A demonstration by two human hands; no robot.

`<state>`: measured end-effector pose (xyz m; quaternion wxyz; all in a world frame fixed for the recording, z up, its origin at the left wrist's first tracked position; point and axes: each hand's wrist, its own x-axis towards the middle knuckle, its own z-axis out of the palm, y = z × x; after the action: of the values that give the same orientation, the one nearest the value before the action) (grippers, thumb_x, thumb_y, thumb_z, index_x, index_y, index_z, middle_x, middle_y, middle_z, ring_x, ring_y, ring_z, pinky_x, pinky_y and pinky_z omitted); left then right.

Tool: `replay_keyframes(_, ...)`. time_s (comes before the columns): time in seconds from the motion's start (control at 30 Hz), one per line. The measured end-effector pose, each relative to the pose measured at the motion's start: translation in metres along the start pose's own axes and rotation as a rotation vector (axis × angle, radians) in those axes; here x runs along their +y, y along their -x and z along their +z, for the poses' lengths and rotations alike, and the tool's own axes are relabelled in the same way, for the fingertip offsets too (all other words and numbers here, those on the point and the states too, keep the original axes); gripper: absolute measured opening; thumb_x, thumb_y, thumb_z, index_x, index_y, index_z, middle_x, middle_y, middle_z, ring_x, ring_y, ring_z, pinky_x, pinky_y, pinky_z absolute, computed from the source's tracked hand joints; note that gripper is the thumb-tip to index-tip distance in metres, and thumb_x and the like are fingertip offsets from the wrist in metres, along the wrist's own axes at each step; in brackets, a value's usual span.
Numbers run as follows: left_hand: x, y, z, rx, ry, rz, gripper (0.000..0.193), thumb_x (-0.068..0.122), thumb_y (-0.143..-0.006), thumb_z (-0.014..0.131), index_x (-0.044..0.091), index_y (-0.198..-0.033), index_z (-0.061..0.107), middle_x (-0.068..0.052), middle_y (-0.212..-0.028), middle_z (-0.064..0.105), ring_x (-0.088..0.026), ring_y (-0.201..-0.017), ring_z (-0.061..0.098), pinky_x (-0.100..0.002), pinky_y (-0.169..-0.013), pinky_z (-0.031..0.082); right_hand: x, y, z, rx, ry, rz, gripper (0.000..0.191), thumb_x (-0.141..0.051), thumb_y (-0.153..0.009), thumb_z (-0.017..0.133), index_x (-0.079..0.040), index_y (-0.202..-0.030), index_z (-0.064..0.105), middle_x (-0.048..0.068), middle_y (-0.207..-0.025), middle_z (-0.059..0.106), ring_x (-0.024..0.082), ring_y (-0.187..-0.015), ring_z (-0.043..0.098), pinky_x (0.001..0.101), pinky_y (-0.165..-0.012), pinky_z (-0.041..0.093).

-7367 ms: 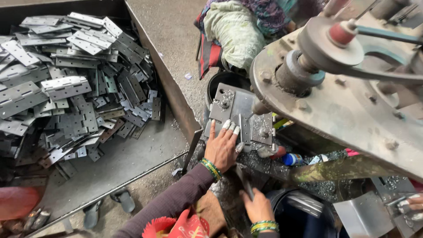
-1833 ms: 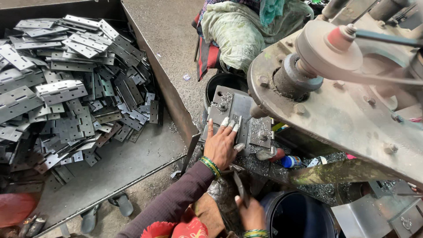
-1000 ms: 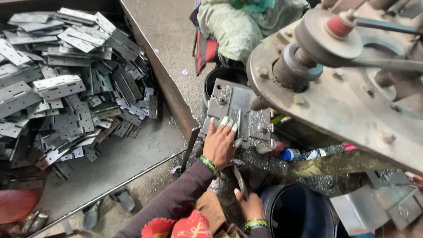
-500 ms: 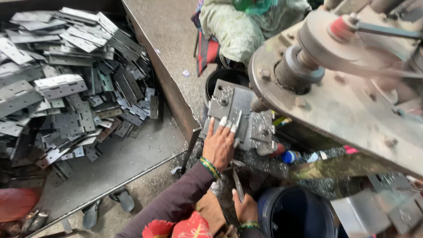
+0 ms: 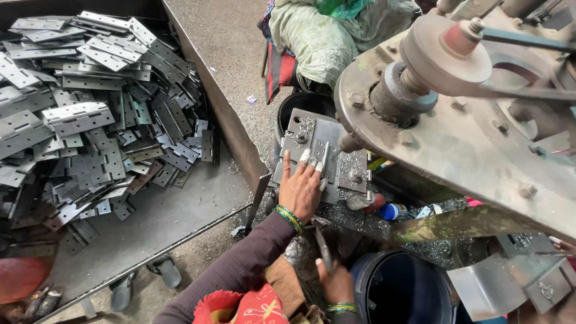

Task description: The person repeatedly picks up metal hinges from a bin, places them on a grinding machine, and operates a lever to grind the edges. The person then removes the hinge and returns it to the bin, repeating the process.

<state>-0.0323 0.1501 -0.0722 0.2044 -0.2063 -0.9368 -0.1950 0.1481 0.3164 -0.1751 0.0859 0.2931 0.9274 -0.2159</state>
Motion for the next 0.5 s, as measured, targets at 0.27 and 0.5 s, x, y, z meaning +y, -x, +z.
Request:
replay_keyframes(0.27, -0.011, 0.004, 0.005, -0.072, 0.118, -0.014, 0.035, 0.010, -0.088, 0.057, 0.006, -0.122, 0.067, -0.008, -0.121, 0.068, -0.026, -0.132, 0.053, -0.065, -0.127, 0.000, 0.013, -0.008, 0.006, -0.102, 0.044, 0.027, 0.053, -0.063, -0.081, 0.071, -0.010, -0.083, 0.077, 0.027, -0.086, 0.072, 0.047, -0.094, 0.069, 0.0515, -0.080, 0.055)
replay_keyframes(0.5, -0.009, -0.023, 0.008, -0.059, 0.099, -0.020, 0.023, 0.013, -0.084, 0.061, 0.005, -0.104, 0.069, -0.009, -0.109, 0.069, -0.031, -0.137, 0.051, -0.065, -0.123, 0.000, 0.001, 0.002, -0.020, -0.035, 0.079, -0.010, 0.055, -0.061, -0.086, 0.063, -0.007, -0.095, 0.073, 0.026, -0.088, 0.073, 0.048, -0.092, 0.069, 0.0540, -0.078, 0.055)
